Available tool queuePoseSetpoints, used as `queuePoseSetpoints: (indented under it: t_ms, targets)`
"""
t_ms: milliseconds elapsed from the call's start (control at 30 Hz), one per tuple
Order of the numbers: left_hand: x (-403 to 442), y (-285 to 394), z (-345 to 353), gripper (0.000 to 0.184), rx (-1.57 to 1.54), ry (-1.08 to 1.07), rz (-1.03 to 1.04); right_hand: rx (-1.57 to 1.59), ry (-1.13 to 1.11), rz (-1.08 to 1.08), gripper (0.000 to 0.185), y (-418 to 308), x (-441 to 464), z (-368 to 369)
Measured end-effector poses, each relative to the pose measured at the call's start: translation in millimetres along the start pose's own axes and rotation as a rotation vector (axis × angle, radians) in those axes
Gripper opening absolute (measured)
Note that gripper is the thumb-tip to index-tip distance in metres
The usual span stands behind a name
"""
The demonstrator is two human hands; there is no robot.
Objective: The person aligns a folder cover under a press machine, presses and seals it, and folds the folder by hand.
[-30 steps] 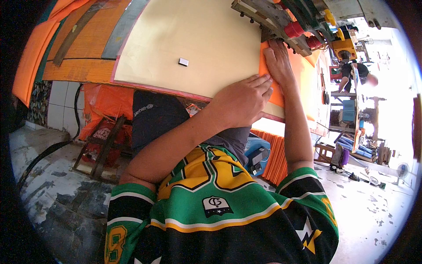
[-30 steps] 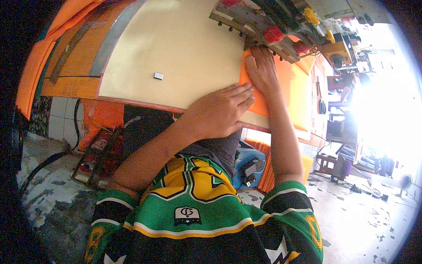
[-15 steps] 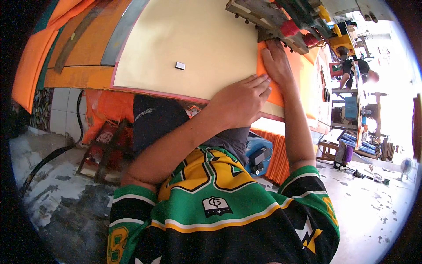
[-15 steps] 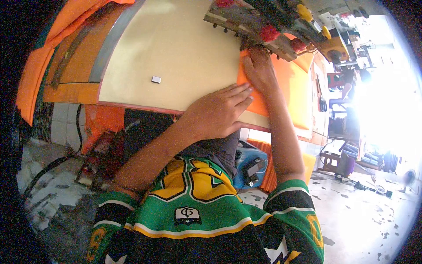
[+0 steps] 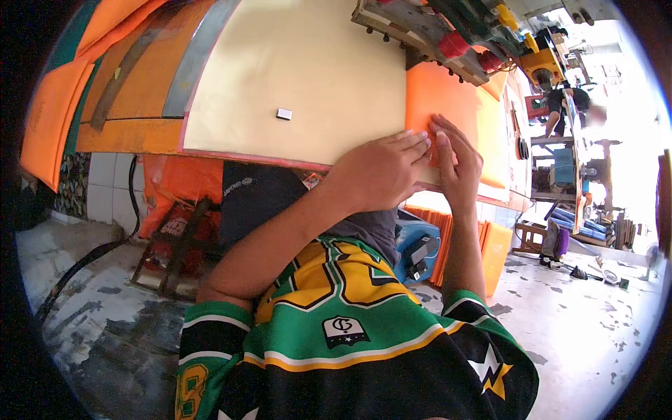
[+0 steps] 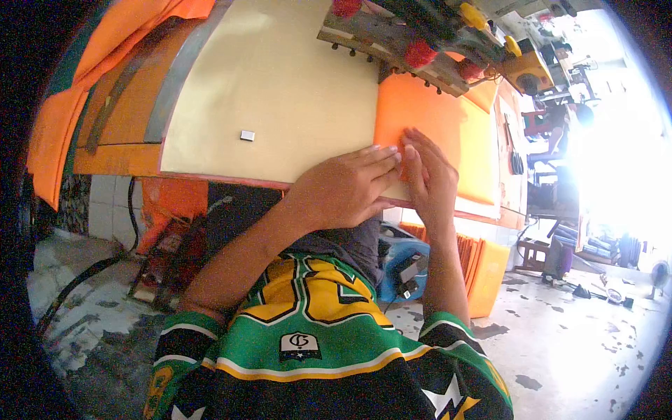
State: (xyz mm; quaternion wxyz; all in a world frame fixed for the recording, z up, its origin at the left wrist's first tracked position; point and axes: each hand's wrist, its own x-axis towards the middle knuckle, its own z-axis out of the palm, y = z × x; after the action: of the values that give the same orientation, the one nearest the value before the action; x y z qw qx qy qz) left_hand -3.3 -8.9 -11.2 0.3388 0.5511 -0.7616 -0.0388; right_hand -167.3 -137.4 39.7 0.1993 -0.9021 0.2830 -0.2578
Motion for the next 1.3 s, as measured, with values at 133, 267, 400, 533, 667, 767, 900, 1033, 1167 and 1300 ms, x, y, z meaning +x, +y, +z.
queuePoseSetpoints:
  t_ms: [133,267,400,533,667,767,900,1033,1167,1300]
  targets:
    - [-2.0,-0.8,-2.4,0.057,0.011,0.017,0.128,0.015,0.174,-0.024,0.031,-1.6,-28.0,9.6]
    - [-3.0,-1.8,6.0,0.050,0.077,0.067,0.142,-0.061,0.263,-0.139,0.028,2.9,-34.2,19.4]
    - [-4.3,-1.6,2.7,0.045,0.024,0.058,0.142,-0.051,0.281,-0.186,0.028,9.3,-37.0,23.1]
    - [-4.5,-2.0,3.2,0.045,0.019,0.056,0.144,-0.055,0.303,-0.225,0.028,11.5,-38.1,24.4]
    - [-4.2,-1.4,2.0,0.045,-0.031,0.075,0.132,-0.055,0.305,-0.236,0.030,10.5,-37.7,24.3]
    - [-4.5,-0.8,1.7,0.046,-0.051,0.094,0.122,-0.058,0.303,-0.238,0.033,9.3,-38.0,24.1]
    - [-3.6,-0.9,0.7,0.046,-0.060,0.092,0.124,-0.062,0.301,-0.242,0.035,9.3,-38.1,24.2]
    - [-5.0,-1.3,2.2,0.046,-0.055,0.106,0.130,-0.065,0.308,-0.244,0.036,11.1,-38.8,25.0]
    - [-4.6,-2.1,2.6,0.045,-0.065,0.096,0.131,-0.066,0.312,-0.245,0.036,10.8,-38.6,25.3]
    - [-4.1,-1.3,1.3,0.046,-0.084,0.092,0.129,-0.067,0.310,-0.243,0.036,11.0,-38.9,25.0]
